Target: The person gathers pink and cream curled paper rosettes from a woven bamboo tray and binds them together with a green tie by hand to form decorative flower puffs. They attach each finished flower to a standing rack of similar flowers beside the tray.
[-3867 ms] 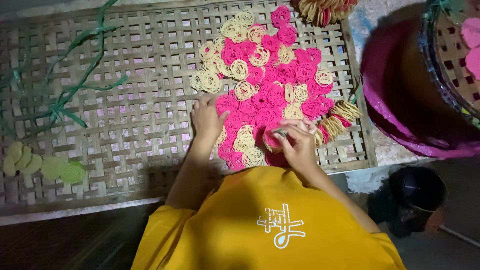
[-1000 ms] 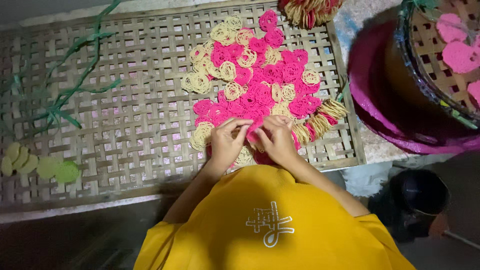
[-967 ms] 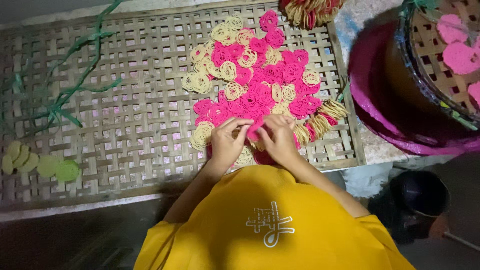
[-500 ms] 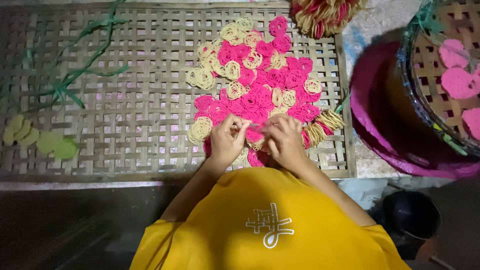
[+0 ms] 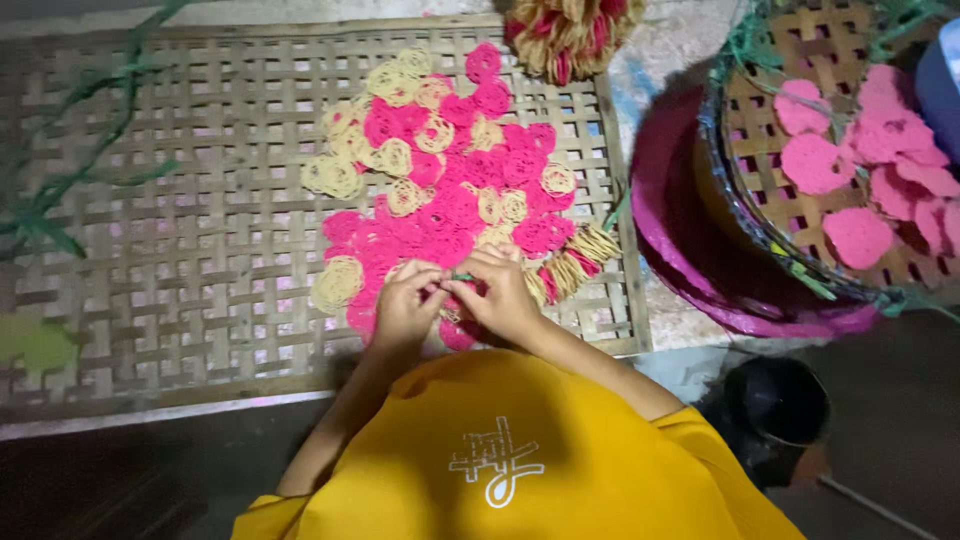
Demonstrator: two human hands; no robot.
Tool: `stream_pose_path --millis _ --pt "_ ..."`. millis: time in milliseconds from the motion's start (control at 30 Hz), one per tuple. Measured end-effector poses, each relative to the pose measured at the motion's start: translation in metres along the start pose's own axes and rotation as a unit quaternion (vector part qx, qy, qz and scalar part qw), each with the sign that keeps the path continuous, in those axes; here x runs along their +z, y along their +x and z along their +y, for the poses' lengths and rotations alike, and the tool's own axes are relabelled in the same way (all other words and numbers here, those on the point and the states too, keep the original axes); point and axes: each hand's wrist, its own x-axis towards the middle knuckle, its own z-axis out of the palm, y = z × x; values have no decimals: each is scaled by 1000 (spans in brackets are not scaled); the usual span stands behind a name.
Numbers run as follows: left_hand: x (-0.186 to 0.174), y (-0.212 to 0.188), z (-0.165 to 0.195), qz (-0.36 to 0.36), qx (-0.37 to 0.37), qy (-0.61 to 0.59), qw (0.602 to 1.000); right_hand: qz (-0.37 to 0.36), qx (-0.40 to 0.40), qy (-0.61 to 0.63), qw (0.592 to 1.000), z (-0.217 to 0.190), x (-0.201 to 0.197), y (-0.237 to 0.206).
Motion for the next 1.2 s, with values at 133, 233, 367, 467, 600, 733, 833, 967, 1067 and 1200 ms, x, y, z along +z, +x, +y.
stream_pose_path --millis 133,233,367,467,600,733,833,967,1067,1200 --pt "11 0 -8 -6 2 23 1000 54 27 27 998 22 -31 6" --pt "11 -3 -10 34 -2 27 999 188 163 -147 957 55 -95 8" --pt "15 -6 -16 65 -19 -68 995 87 397 -316 857 96 -154 1" --pt "23 -8 -21 61 -87 -143 984 76 384 -264 881 118 -150 0" --pt "27 -3 -28 66 -109 -206 970 137 325 -97 931 124 -141 -5" --pt "14 -2 -28 107 -94 -241 960 205 304 241 898 113 -147 -17" --pt "-6 5 -30 169 -107 -283 938 280 230 375 853 97 -159 -26" --pt "-27 23 -40 205 -80 -377 900 308 209 425 825 88 -155 -38" --pt "-25 39 -49 217 -112 -379 893 338 249 453 787 95 -135 -45" --pt "-21 48 -50 217 -134 -367 895 364 299 441 764 103 -115 -54"
